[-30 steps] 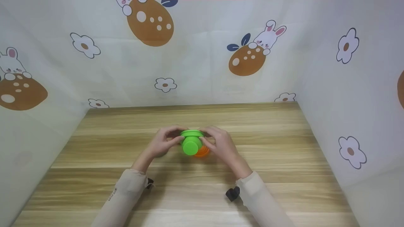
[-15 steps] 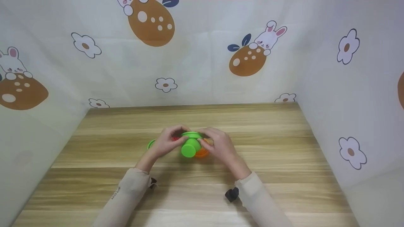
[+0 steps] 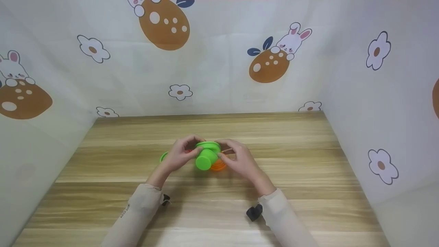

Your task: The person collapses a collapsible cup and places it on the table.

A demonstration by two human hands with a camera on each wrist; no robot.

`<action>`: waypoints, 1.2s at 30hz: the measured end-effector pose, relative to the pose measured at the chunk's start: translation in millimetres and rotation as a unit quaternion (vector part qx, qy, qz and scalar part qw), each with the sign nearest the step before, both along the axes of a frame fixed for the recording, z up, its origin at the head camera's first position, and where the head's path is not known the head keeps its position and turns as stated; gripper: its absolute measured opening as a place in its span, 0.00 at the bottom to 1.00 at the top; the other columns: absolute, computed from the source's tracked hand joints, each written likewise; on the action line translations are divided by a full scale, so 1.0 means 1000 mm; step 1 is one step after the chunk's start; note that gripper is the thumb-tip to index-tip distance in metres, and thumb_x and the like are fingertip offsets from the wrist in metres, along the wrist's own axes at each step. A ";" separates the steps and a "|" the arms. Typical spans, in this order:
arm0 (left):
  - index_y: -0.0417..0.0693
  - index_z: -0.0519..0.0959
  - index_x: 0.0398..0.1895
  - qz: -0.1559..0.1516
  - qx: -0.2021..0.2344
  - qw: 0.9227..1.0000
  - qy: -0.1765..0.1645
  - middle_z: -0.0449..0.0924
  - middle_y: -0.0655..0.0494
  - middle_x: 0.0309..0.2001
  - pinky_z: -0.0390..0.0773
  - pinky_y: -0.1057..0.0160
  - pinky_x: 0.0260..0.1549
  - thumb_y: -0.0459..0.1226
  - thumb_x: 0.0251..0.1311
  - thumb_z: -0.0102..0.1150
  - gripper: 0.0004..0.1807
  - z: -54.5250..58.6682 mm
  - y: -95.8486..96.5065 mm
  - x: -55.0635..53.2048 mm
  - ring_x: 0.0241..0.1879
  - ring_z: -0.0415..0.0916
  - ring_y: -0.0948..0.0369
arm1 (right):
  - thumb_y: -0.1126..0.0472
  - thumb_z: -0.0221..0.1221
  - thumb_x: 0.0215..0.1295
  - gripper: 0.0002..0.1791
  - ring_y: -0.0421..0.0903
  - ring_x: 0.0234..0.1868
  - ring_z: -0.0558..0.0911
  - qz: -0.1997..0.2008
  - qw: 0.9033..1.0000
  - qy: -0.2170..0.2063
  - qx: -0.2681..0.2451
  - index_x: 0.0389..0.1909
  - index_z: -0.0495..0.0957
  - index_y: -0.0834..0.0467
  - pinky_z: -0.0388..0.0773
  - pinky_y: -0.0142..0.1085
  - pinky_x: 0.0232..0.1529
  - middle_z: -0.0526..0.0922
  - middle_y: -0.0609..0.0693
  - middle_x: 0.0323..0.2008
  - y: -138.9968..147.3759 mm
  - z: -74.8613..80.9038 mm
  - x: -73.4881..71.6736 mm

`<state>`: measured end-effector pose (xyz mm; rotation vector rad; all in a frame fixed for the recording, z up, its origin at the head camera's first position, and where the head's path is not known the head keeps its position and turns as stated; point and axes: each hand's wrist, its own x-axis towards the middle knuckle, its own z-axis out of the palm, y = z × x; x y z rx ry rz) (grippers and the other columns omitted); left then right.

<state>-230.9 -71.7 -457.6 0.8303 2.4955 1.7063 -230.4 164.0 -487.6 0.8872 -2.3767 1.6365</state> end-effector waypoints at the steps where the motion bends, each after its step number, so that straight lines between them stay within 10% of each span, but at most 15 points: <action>1: 0.34 0.79 0.49 0.001 0.003 1.000 -0.001 0.84 0.40 0.48 0.84 0.64 0.50 0.32 0.65 0.58 0.12 0.000 0.000 0.000 0.51 0.82 0.51 | 0.67 0.63 0.65 0.20 0.39 0.50 0.83 0.003 1.000 -0.009 -0.002 0.58 0.78 0.61 0.83 0.34 0.52 0.85 0.55 0.53 0.001 0.000 0.000; 15: 0.35 0.78 0.48 0.003 0.006 1.000 0.019 0.84 0.41 0.48 0.82 0.62 0.54 0.32 0.66 0.59 0.11 -0.004 0.001 0.000 0.52 0.82 0.52 | 0.69 0.64 0.64 0.14 0.38 0.46 0.82 -0.015 0.999 -0.021 -0.033 0.51 0.80 0.65 0.82 0.29 0.51 0.85 0.58 0.47 -0.002 0.000 0.000; 36: 0.37 0.76 0.46 -0.021 -0.001 1.000 -0.001 0.83 0.44 0.45 0.83 0.62 0.51 0.34 0.69 0.56 0.09 -0.004 0.004 0.002 0.48 0.81 0.57 | 0.71 0.65 0.61 0.12 0.48 0.40 0.86 -0.059 0.993 0.098 0.027 0.46 0.84 0.59 0.85 0.46 0.46 0.88 0.49 0.40 -0.004 0.000 0.001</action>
